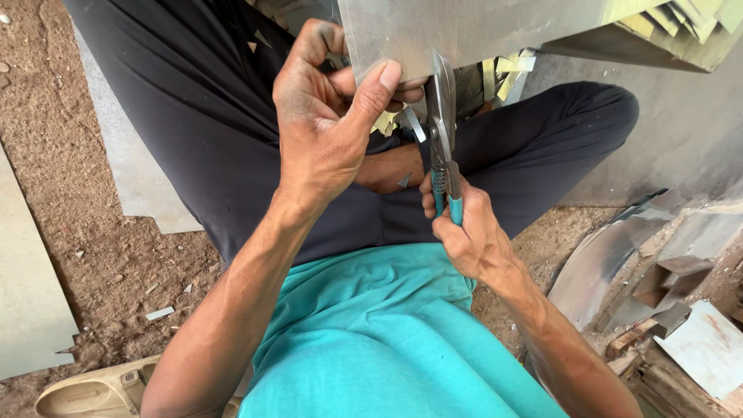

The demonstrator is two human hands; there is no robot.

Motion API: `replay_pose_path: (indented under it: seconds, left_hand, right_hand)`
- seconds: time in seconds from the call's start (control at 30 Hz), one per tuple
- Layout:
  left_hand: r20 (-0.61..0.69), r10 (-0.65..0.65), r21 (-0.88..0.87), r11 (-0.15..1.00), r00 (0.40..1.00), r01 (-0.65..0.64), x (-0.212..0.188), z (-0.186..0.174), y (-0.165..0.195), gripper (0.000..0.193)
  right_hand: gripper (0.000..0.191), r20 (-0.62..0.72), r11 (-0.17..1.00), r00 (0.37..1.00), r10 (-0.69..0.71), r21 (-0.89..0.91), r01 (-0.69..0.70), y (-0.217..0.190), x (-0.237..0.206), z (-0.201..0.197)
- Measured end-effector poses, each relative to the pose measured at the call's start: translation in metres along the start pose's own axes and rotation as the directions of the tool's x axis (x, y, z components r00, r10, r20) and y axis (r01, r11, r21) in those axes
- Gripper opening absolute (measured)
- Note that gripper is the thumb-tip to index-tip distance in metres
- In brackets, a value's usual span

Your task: The person sits on the ground and uses tin snips to cut a large metal sheet into smaller rectangular pieces. They repeatedly reposition the sheet and cut along its edges, accumulating a pile of cut metal pieces on the floor.

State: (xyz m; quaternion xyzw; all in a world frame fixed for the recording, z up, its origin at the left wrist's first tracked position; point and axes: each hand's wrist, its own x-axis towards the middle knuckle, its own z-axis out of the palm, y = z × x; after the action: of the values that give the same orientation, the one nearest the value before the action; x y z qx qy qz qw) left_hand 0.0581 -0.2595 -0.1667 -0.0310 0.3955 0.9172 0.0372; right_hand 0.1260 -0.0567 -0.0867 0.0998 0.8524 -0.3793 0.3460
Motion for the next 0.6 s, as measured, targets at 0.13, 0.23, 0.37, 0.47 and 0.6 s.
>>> replay_pose_path:
  seconds: [0.13,0.23,0.37,0.47,0.6]
  left_hand:
    - [0.027,0.032,0.067,0.997,0.999,-0.033,0.001,-0.004,0.004,0.021]
    - [-0.082,-0.012,0.162,0.986,0.997,0.025,0.015,-0.001,0.01,0.016]
    - [-0.221,0.088,0.452,0.892,0.971,0.022,0.055,0.003,0.005,0.04]
    - [-0.2,0.289,0.51,0.847,0.936,-0.152,0.057,-0.002,-0.002,0.038]
    - [-0.292,0.275,0.321,0.93,0.916,-0.177,0.02,0.008,-0.021,0.035]
  right_hand:
    - [0.031,-0.001,0.998,0.999,-0.037,0.043,0.037,0.005,0.003,-0.005]
    - [0.025,-0.016,0.999,0.999,-0.038,-0.01,0.038,0.006,0.003,-0.006]
    - [0.021,-0.029,0.999,0.999,-0.041,-0.002,0.041,0.009,0.005,-0.007]
    - [0.019,-0.042,0.988,0.991,-0.128,-0.089,0.124,0.015,0.007,-0.014]
    - [0.03,0.1,1.0,0.995,0.013,0.023,-0.015,0.03,0.001,-0.036]
